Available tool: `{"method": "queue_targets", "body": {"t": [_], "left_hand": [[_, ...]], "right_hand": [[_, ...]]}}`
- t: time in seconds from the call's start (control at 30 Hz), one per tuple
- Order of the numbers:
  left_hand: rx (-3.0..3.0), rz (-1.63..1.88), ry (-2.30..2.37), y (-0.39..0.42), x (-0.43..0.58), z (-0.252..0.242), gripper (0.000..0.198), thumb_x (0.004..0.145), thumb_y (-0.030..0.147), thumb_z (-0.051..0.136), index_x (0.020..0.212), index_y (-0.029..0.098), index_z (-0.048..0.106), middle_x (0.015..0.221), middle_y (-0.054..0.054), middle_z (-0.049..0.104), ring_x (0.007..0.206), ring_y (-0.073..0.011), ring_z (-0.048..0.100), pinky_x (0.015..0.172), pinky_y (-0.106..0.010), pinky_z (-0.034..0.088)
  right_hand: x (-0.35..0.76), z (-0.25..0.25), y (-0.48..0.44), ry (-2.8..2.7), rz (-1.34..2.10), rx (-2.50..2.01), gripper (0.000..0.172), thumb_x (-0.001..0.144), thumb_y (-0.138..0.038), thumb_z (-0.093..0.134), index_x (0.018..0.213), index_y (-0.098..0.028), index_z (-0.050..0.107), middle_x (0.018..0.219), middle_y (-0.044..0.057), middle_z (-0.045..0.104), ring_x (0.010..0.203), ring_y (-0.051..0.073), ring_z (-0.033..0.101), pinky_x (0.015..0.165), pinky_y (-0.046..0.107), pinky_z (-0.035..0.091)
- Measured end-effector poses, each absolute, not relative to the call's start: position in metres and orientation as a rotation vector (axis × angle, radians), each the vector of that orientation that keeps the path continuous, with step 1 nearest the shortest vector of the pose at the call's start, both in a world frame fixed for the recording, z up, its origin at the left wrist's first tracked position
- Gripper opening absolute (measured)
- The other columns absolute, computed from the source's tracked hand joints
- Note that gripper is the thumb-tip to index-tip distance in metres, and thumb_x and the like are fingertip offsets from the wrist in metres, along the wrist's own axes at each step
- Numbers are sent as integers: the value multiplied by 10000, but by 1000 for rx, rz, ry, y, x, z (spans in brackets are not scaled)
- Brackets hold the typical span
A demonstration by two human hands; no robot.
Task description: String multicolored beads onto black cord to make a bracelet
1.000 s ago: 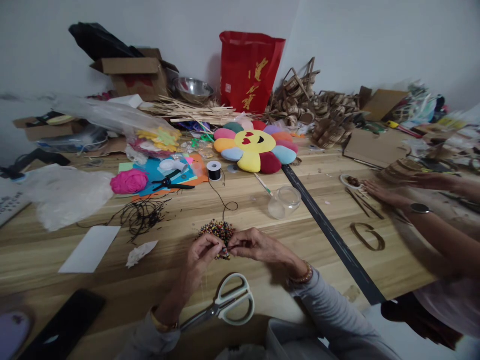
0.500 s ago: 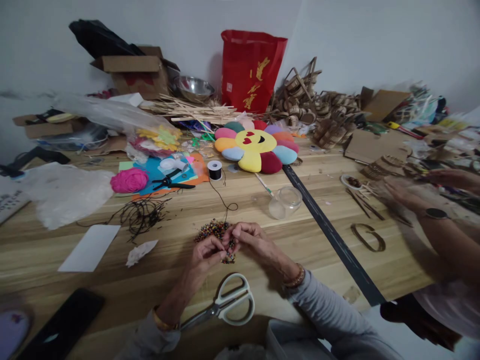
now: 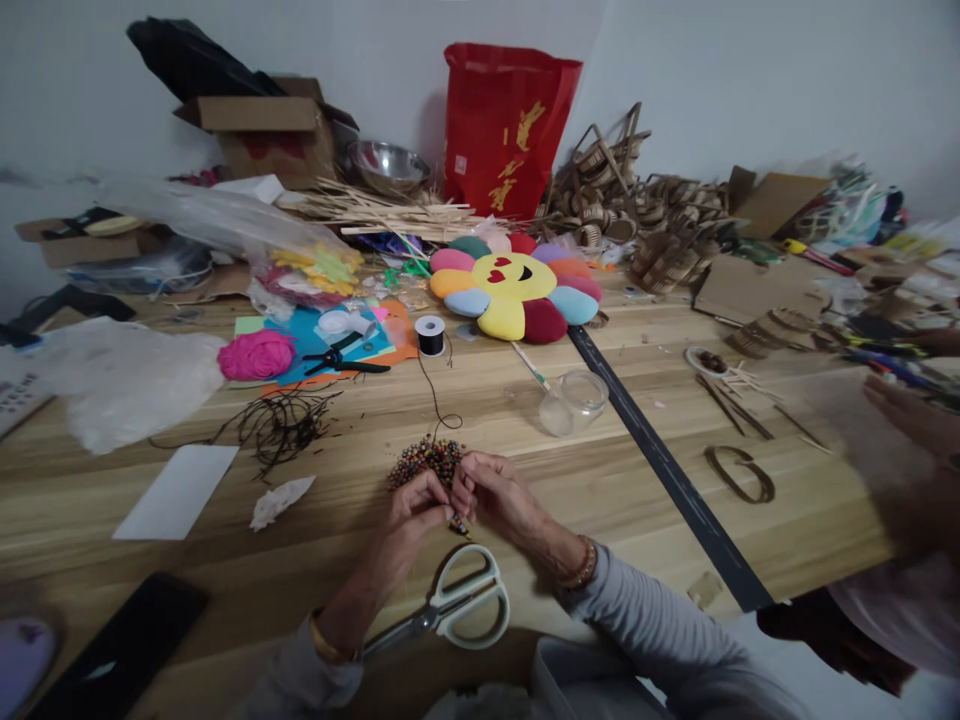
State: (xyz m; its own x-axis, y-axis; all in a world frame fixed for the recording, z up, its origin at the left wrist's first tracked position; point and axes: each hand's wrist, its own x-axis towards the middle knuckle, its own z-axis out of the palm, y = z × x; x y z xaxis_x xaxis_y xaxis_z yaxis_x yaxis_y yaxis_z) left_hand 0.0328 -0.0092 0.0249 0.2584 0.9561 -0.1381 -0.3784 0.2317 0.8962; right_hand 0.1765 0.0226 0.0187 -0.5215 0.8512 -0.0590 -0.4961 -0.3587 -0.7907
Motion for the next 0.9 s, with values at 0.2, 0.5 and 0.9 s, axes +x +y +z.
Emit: {"method": "queue_targets", "body": {"t": [0.2, 0.5, 0.9], "left_hand": [[908, 1092, 886, -11, 35, 25, 136, 650, 166, 649, 630, 176, 515, 654, 1, 646, 631, -160, 615, 603, -263, 462], [891, 1037, 933, -10, 32, 18, 163, 684, 230, 714, 661, 162, 568, 735, -39, 678, 722, -180, 613, 690, -291, 461], [824, 1005, 962, -5, 30, 23, 156, 630, 279, 736, 701, 148, 689, 697, -43, 632, 686, -168, 541, 664, -280, 440]], "right_hand": [[178, 24, 20, -1090, 1882, -635, 445, 818, -523, 631, 603, -155, 501, 534, -24, 516, 464, 80, 460, 488, 218, 381], [182, 23, 26, -992, 1949, -659, 440, 806, -521, 644, 615, -160, 481, 526, -41, 477, 471, 79, 454, 495, 218, 391], [191, 34, 28, -1138, 1812, -699, 409, 808, -504, 651, 650, -133, 582, 683, 26, 641, 523, 90, 573, 503, 201, 447]]}}
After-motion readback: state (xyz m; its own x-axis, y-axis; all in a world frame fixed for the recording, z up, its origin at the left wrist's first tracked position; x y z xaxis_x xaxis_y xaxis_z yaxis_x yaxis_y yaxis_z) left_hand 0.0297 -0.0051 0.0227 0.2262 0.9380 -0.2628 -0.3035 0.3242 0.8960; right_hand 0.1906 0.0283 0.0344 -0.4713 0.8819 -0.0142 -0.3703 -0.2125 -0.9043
